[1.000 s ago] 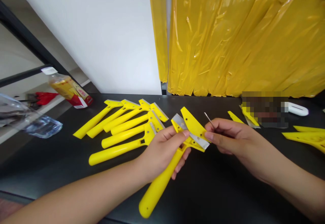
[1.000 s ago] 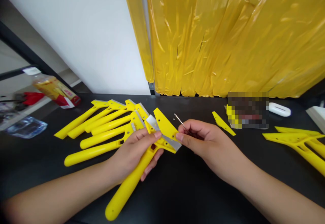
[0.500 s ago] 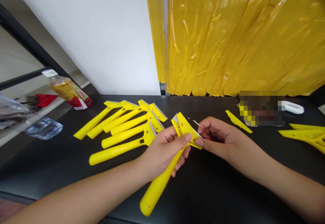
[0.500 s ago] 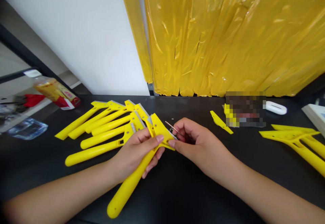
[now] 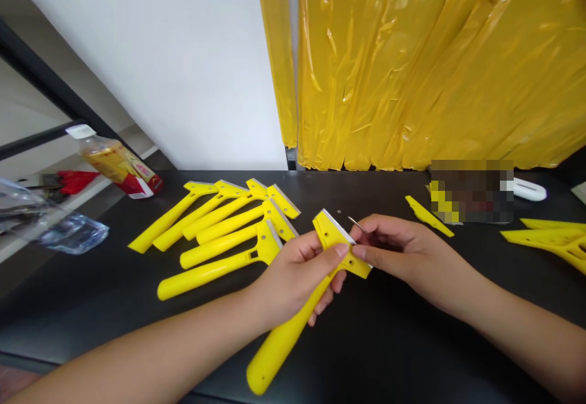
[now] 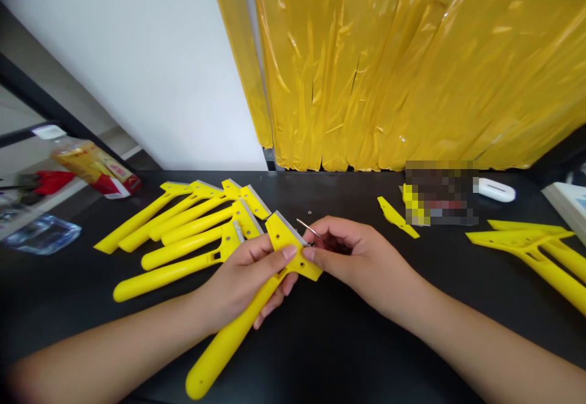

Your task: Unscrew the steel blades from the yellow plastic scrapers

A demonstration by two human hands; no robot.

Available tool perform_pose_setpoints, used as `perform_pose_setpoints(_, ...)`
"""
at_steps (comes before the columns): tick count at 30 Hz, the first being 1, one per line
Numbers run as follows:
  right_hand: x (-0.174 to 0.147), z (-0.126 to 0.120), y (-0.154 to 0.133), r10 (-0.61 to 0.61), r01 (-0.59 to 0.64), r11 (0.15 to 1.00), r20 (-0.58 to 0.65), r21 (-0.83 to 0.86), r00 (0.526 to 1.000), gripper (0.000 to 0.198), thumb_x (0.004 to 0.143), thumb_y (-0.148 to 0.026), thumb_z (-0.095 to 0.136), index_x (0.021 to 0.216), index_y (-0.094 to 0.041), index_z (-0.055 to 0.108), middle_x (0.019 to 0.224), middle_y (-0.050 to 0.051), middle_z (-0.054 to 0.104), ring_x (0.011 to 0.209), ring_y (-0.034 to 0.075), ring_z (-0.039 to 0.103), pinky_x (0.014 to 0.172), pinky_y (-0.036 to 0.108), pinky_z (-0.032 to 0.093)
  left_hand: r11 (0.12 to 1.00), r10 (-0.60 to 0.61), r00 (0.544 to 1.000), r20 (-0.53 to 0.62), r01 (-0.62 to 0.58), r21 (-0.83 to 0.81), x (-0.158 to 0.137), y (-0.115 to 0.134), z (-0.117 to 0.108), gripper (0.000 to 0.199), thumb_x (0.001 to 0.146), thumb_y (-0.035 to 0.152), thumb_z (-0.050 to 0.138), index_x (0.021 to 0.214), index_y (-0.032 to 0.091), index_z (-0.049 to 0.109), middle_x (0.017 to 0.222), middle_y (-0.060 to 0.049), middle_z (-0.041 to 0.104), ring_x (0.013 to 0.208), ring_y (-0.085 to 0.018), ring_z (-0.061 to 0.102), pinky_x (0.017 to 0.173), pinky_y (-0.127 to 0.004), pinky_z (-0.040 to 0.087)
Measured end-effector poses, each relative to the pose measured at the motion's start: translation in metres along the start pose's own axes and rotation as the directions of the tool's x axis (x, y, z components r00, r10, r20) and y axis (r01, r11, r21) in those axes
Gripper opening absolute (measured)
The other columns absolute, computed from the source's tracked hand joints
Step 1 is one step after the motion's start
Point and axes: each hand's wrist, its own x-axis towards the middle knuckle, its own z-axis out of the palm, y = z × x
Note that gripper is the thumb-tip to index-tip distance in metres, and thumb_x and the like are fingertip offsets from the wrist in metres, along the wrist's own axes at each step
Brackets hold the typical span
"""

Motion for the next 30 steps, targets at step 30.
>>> perform_pose_setpoints(30, -0.007, -0.008, -0.012, -0.026, 0.032, 0.985, 0.036, -0.17, 0.999, 0.039, 0.1, -0.057, 0.069, 0.079, -0.024, 0.074, 0.072, -0.002, 0.061, 0.069, 0.015, 0.049, 0.066, 0.03, 0.04, 1.0, 0.007, 1.0, -0.007, -0.007, 0.017, -0.005, 0.001, 0.005, 0.032, 0.103, 0.052, 0.065, 0.095, 0.021, 0.058, 0.071, 0.004, 0.064, 0.041, -0.008, 0.05, 0.032, -0.016, 0.042)
